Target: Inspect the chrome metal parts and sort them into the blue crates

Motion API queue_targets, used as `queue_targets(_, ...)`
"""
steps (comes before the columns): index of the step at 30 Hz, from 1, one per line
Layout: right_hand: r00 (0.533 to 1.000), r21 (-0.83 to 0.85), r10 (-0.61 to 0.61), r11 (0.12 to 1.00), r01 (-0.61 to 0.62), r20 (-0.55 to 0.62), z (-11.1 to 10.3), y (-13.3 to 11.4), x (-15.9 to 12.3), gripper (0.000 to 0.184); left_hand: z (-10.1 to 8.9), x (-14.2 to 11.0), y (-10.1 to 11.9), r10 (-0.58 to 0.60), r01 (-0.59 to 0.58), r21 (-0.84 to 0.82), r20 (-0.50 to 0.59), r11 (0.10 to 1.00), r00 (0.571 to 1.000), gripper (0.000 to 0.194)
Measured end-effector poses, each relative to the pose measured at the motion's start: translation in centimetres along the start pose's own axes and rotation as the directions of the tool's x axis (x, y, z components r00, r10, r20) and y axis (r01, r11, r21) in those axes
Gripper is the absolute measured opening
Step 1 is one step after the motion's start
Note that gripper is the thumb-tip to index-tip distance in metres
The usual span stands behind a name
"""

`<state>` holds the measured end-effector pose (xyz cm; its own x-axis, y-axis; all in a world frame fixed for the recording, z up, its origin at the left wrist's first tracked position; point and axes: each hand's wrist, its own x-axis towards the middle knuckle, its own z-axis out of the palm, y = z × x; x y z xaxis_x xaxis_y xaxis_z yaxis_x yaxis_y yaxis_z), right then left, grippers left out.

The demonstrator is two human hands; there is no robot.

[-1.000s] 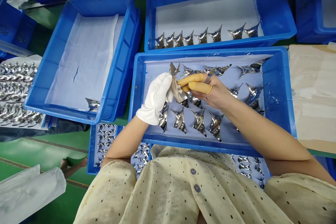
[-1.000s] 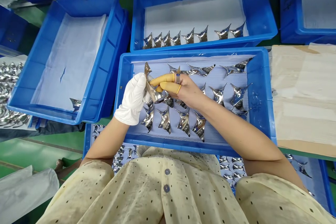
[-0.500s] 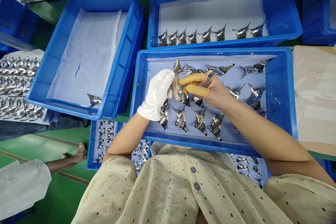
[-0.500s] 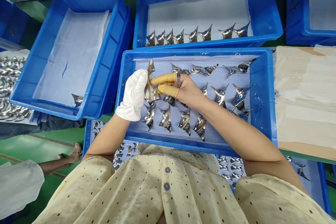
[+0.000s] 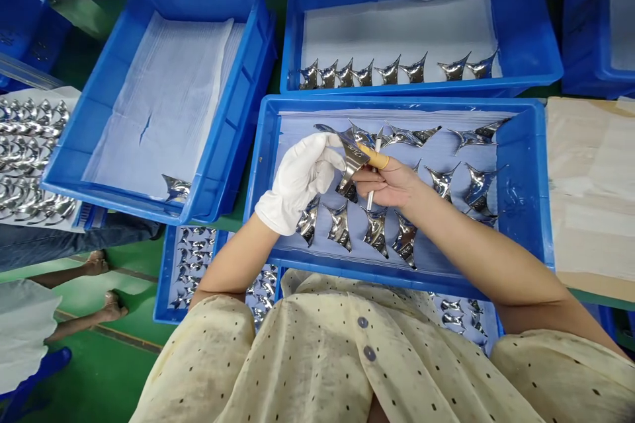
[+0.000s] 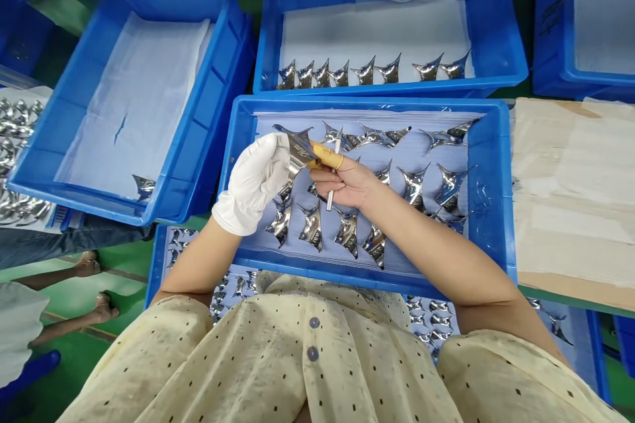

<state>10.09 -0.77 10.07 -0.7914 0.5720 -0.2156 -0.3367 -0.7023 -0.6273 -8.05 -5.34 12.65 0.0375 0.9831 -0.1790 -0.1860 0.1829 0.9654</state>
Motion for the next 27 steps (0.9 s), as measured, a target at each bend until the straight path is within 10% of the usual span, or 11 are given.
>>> queue_targets(5,0.994,-0.058,-0.042,0.998,0.037,-0.096,0.0,0.1,0.3,0.051,0.0,-0.2,-0.2,-0.003,0.003,-0.085,0.007,0.996,1.000,0.051)
queue_targets(9,0.943,-0.459,-0.274,0.873,0.162,-0.188,0.5,-1.3,0.1,0.033,-0.2,0.3,-0.8,-0.034,0.031,-0.105,-0.027,0.994,0.999,0.039)
queue_targets(14,0.803,-0.775,-0.593,0.534,0.338,-0.058,0.5,-1.6,-0.5,0.035,-0.7,1.1,-0.5,-0.058,0.038,-0.261,-0.072,0.965,0.996,0.024)
queue_targets(20,0.857,-0.749,-0.496,0.514,0.418,0.138,-0.1,0.0,-0.2,0.025,-0.5,1.2,0.3,-0.225,0.178,-0.497,-0.036,0.849,0.974,0.020)
queue_targets(24,0.820,-0.875,-0.569,0.427,0.229,-0.062,-4.1,-6.6,1.3,0.024,-0.3,0.8,0.3,-0.260,0.218,-0.636,0.028,0.741,0.965,0.031)
queue_targets(27,0.617,-0.971,-0.750,0.191,-0.145,-0.240,-10.4,-15.4,1.8,0.016,-0.8,0.7,0.0,-0.263,0.209,-0.629,0.007,0.749,0.965,0.025)
